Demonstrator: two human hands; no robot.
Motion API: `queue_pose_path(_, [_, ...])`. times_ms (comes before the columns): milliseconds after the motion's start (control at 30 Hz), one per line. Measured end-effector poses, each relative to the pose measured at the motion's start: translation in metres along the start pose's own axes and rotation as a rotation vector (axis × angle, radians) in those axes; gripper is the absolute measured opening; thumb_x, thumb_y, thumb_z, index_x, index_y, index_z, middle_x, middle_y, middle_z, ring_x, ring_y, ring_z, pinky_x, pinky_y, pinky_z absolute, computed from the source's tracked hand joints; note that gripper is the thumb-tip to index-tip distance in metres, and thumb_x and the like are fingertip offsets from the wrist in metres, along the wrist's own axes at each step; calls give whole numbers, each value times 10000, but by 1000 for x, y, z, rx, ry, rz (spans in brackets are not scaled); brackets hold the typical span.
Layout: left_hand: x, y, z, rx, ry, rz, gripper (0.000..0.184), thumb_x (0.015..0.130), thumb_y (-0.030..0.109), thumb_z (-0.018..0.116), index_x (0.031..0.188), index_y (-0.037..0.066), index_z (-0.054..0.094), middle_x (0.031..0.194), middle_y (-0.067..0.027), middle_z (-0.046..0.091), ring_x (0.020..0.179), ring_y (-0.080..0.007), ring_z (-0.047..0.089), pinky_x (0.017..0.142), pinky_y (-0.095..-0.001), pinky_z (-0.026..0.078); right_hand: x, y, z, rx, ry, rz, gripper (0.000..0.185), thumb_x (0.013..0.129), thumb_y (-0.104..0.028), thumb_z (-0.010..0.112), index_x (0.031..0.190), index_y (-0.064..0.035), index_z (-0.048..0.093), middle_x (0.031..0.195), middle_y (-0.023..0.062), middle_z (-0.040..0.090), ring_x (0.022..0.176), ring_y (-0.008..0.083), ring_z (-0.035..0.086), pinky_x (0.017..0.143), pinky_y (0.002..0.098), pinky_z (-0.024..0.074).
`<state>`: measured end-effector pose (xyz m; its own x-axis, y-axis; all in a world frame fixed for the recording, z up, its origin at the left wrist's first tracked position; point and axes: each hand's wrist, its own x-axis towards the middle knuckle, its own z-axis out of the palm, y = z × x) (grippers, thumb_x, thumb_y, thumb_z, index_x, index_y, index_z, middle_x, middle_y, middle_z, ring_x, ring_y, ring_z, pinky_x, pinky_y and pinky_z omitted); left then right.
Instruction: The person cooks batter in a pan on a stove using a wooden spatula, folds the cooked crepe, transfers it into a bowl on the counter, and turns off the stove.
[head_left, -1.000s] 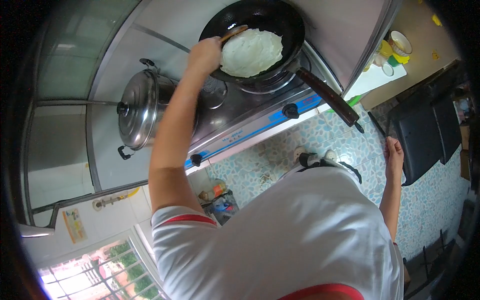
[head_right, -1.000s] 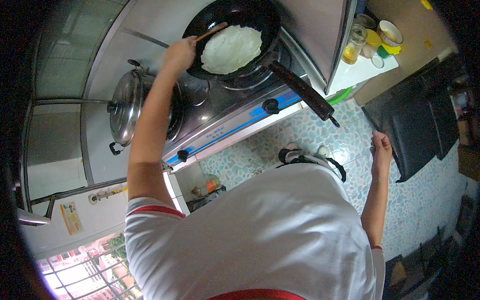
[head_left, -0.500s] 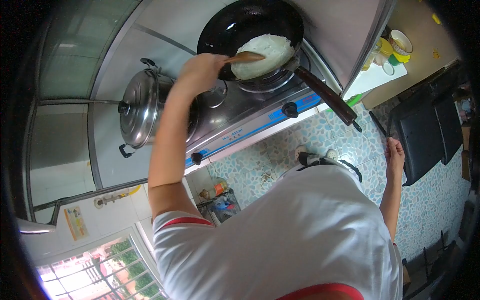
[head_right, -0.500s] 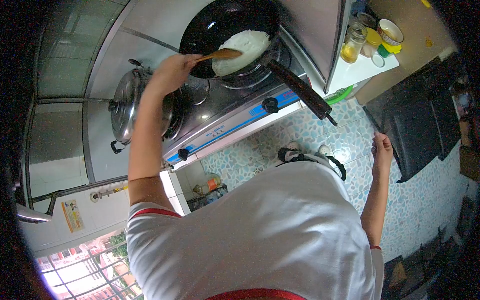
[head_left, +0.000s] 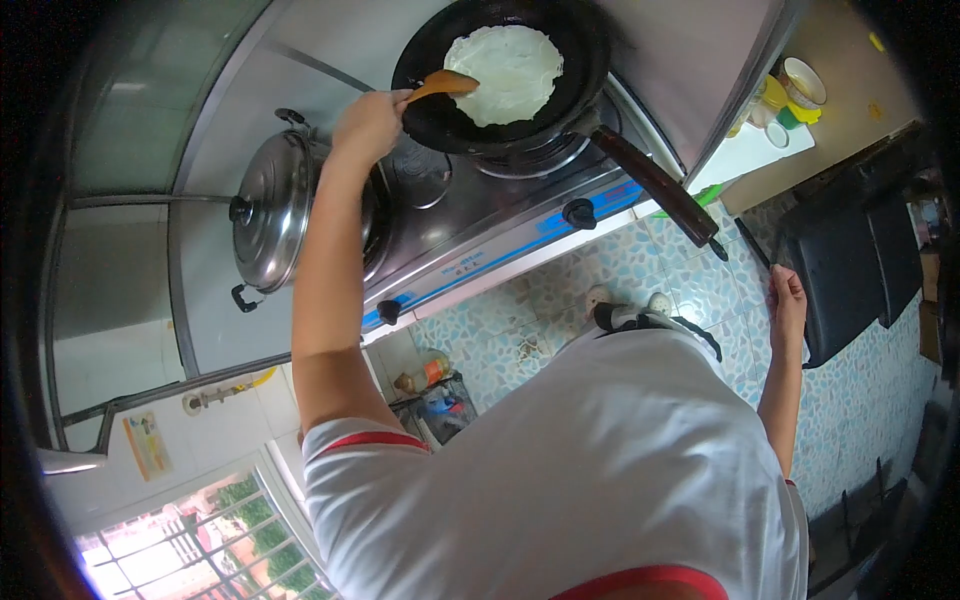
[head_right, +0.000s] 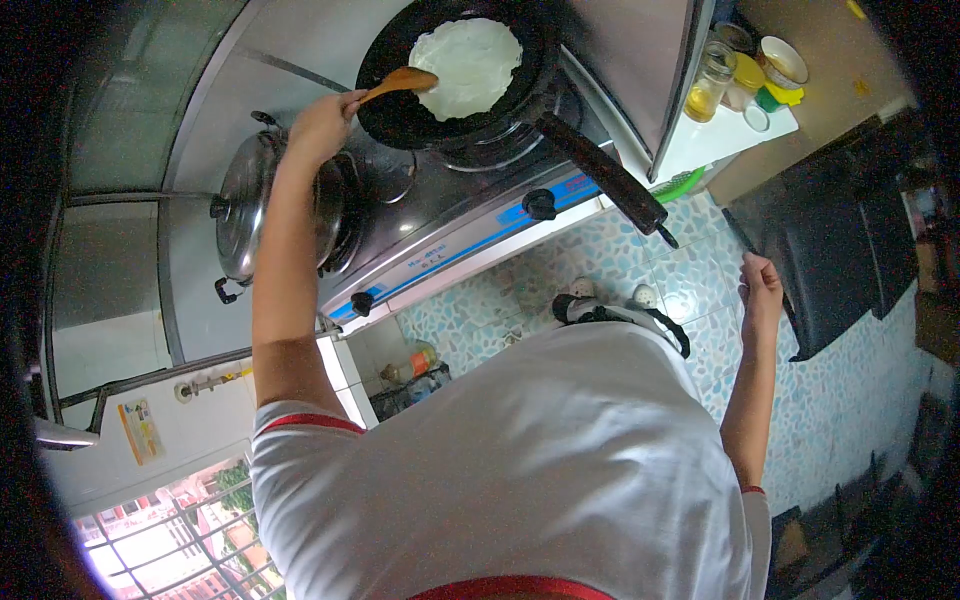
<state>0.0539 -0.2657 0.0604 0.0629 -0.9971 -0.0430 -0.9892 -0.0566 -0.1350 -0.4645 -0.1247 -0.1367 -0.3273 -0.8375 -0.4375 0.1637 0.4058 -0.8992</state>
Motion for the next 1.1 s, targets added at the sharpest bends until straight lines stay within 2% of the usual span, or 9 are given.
queue_pose_path(133, [-24, -4, -12, 101, -18, 31, 270, 863, 206, 423, 1054, 155, 607, 935, -178, 602, 867, -342, 573, 742, -428, 452, 1, 9, -8, 16, 20, -4, 122, 825, -217, 601, 740, -139, 564, 679, -70, 494, 602, 13, 401, 541, 160, 303])
queue_pose_path(233, [-35, 3, -13, 183, -141, 5, 258, 857, 210, 432, 1023, 143, 618, 908, -168, 609, 854, -338, 579, 735, -429, 456, 1, 11, -11, 50, 1, -14, 121, 826, -215, 601, 744, -134, 564, 676, -68, 490, 594, 13, 398, 535, 158, 300])
queue_pose_path(333, [-36, 16, 12, 167, -126, 106, 284, 879, 226, 425, 1128, 179, 552, 924, -181, 593, 836, -347, 580, 707, -435, 470, 1, 9, -6, 40, -16, -13, 119, 827, -214, 601, 750, -131, 565, 675, -69, 484, 585, 13, 392, 529, 157, 298])
queue_pose_path(467, [-37, 18, 21, 95, -22, 32, 281, 886, 232, 407, 1120, 183, 554, 889, -174, 594, 831, -347, 578, 698, -441, 469, -2, -1, 3, 41, -37, -20, 111, 826, -212, 601, 761, -128, 571, 676, -70, 483, 576, 10, 387, 522, 157, 297])
queue_pose_path(567, [-49, 10, 12, 131, -96, 5, 263, 868, 208, 407, 1055, 174, 589, 925, -144, 603, 830, -332, 584, 725, -429, 464, 0, 2, -1, 38, 20, -16, 108, 826, -211, 600, 760, -130, 572, 678, -71, 488, 574, 8, 385, 521, 156, 295])
queue_pose_path(667, [-58, 24, -1, 69, -196, 51, 238, 868, 205, 413, 1021, 148, 585, 932, -147, 596, 823, -337, 588, 712, -419, 473, 3, 13, -12, 19, -4, 0, 108, 826, -212, 600, 757, -134, 572, 681, -71, 491, 577, 6, 388, 522, 155, 294])
queue_pose_path(767, [-34, 31, 32, 148, -19, 124, 199, 860, 188, 430, 950, 74, 565, 898, -168, 592, 817, -343, 592, 697, -407, 481, 5, 17, -9, 18, -37, 19, 109, 827, -214, 598, 754, -137, 570, 677, -75, 489, 576, 4, 389, 524, 155, 293])
queue_pose_path(867, [-5, 34, 57, 51, 99, 26, 174, 850, 173, 450, 870, 23, 536, 857, -187, 589, 818, -344, 594, 694, -402, 484, -1, 5, 3, 2, -43, 3, 112, 825, -214, 601, 752, -137, 567, 671, -77, 485, 576, 2, 387, 525, 155, 294])
queue_pose_path(1100, [-20, 12, 34, 47, -49, 55, 201, 822, 173, 508, 883, -19, 507, 872, -211, 585, 845, -353, 585, 712, -423, 474, -2, 23, -33, 1, 67, 15, 123, 824, -216, 601, 759, -123, 553, 654, -73, 457, 546, 12, 374, 501, 154, 295])
